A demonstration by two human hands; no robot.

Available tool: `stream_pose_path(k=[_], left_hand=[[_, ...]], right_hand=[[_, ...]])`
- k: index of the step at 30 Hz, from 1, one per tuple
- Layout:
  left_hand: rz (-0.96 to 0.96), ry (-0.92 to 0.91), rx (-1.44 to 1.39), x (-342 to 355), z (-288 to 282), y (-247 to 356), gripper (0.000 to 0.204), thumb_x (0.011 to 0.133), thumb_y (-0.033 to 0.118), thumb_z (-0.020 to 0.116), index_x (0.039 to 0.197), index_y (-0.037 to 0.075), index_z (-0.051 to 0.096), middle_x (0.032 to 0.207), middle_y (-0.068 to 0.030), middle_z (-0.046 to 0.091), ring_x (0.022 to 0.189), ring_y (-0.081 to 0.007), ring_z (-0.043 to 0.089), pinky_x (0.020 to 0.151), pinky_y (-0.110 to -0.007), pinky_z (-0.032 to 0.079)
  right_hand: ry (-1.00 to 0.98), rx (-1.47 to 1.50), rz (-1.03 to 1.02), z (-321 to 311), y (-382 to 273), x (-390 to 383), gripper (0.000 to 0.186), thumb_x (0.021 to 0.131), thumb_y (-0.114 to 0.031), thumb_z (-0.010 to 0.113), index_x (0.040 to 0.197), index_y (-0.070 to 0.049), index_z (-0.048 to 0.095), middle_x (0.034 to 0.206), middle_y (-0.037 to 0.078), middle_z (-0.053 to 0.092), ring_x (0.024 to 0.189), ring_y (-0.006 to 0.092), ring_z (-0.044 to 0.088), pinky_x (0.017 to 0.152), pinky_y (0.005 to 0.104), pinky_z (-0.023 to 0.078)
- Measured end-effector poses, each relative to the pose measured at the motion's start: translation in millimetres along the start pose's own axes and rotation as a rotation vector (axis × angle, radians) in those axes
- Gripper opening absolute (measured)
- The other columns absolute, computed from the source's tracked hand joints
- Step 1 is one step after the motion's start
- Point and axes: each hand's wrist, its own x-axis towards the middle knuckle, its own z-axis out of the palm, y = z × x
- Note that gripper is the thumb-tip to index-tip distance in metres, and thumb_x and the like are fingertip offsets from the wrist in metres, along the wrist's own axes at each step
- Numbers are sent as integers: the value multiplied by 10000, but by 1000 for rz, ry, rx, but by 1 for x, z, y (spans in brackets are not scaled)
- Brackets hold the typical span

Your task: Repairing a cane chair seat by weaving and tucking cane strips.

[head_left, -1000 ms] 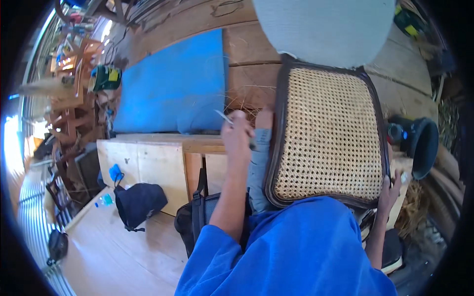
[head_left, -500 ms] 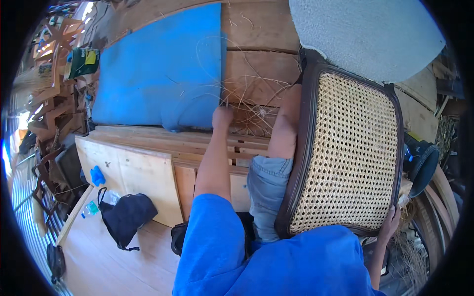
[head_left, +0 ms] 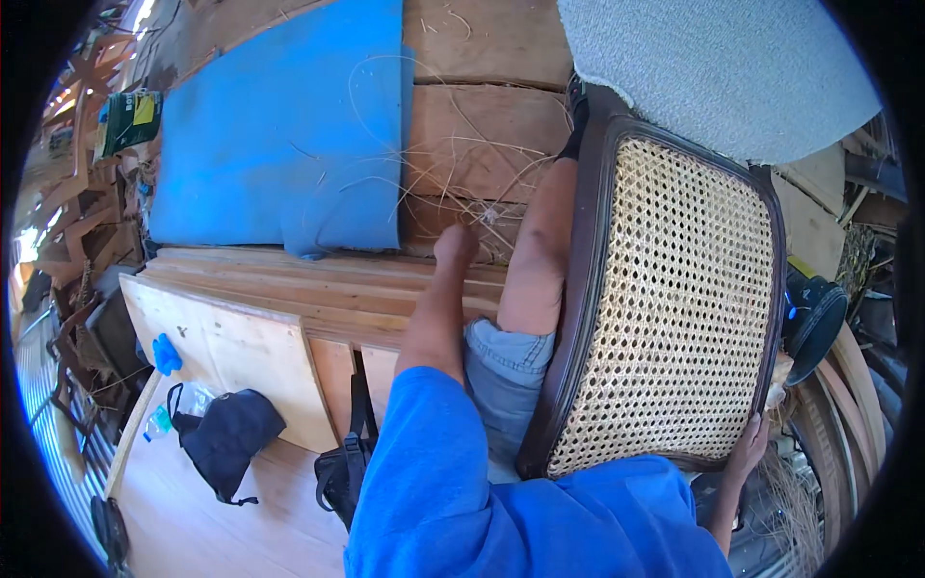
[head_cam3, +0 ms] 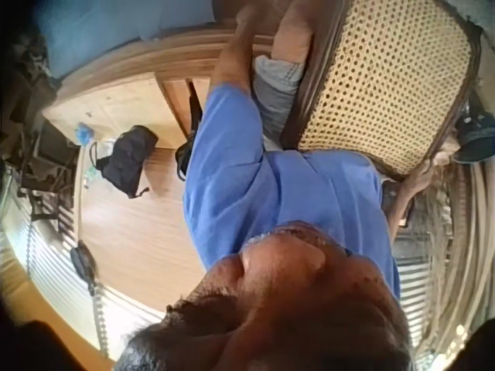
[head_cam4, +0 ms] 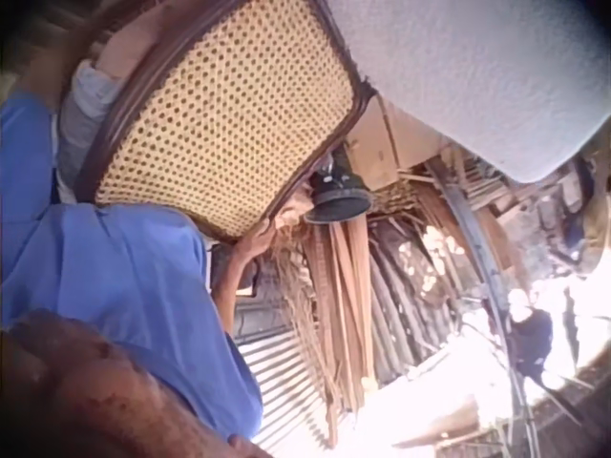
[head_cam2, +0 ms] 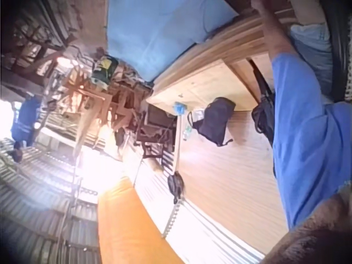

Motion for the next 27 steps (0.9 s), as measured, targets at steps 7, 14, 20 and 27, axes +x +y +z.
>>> stream_pose_path(k=[7,14,20,27], left_hand=[[-23,640,-326,-68,-172,-44,368,898,370,525,884,42,693,780,-162,677,668,-248,672,547,-386,514],[-131,297,-1365,-140,-228,-62,244,882,295,637,906,53,659,705,-17,559,573,-103,540,479,-250,428],[19,267,-1677,-207,-242,-6,212,900,221,607,1017,49,646,736,-9,569,584,-118,554,508,-243,447],[893,608,-790,-367,-236,174,238,870,274,591,1012,108,685,765,-109,636,632,-180,611,607,-322,520]], right_hand=[[52,13,28,1,1,-1,410,970,-293,424,1105,66,570,961,226,615,863,328,563,814,389,434],[-80,53,122,-8,-19,1,495,972,-349,425,1201,77,532,1136,257,592,1052,356,556,932,385,406],[-57,148,96,-4,-15,2,423,967,-297,432,1152,66,548,1057,243,604,966,336,573,864,380,430],[87,188,-356,-25,-77,-10,309,910,-134,529,1169,33,540,1034,137,584,882,238,581,785,338,457]])
